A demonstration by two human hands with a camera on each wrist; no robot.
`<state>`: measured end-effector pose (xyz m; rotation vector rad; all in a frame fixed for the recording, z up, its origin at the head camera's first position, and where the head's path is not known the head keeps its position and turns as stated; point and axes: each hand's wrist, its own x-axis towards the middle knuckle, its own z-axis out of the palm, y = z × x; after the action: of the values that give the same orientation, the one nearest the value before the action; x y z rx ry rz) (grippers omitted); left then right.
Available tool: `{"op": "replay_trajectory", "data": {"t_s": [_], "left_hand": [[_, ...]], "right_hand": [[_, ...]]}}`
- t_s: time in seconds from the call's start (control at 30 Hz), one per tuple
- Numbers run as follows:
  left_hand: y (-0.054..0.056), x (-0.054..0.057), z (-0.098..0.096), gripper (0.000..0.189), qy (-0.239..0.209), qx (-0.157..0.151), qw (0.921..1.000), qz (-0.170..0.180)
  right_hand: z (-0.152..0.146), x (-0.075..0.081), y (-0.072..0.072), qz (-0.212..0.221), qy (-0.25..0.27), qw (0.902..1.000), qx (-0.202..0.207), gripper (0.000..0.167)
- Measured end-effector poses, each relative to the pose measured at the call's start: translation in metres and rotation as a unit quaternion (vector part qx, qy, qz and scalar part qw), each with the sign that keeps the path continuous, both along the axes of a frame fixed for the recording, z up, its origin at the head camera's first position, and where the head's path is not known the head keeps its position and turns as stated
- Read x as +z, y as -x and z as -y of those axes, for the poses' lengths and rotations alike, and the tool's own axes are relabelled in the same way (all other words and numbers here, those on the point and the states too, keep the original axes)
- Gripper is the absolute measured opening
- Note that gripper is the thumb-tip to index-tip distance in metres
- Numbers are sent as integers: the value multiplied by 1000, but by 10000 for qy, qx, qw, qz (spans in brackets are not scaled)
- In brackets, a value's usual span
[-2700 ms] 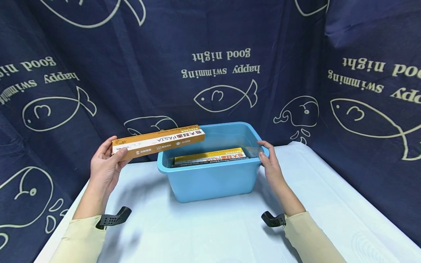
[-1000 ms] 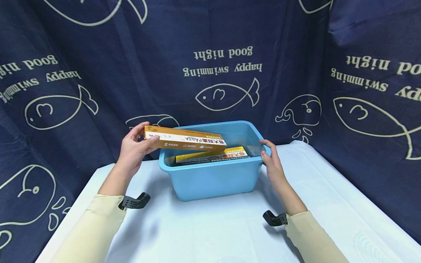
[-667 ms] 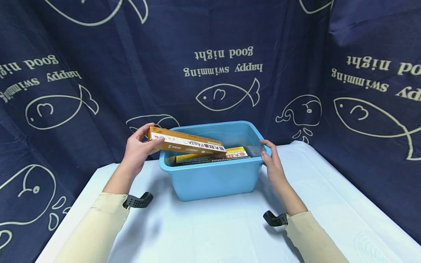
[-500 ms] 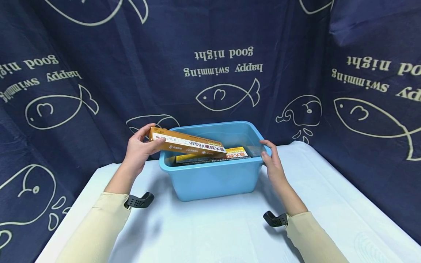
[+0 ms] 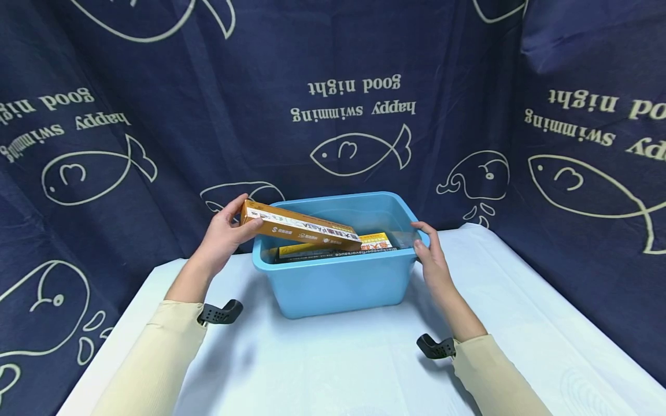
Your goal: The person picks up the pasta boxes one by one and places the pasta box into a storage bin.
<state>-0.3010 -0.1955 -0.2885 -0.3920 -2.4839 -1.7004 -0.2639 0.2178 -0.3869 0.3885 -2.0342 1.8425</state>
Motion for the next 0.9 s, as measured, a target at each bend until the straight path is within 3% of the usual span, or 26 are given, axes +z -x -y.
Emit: {"op": "replay_trajectory", "data": {"t_s": [0.27, 0.5, 0.67, 0.9], "left_hand": [[5, -6, -4, 77, 132, -58, 9998, 138], [12, -16, -6, 73, 947, 211, 9952, -83], [17, -20, -11, 72, 1071, 239, 9938, -154], [21, -22, -16, 75, 1027, 231, 9944, 103]], "right_hand": [[0, -1, 0, 30, -36, 10000, -21, 47], [0, -2, 0, 23, 48, 10000, 10, 47], [0, -2, 2, 25, -12, 10000, -40, 47], [1, -1, 1, 37, -19, 10000, -48, 47]]}}
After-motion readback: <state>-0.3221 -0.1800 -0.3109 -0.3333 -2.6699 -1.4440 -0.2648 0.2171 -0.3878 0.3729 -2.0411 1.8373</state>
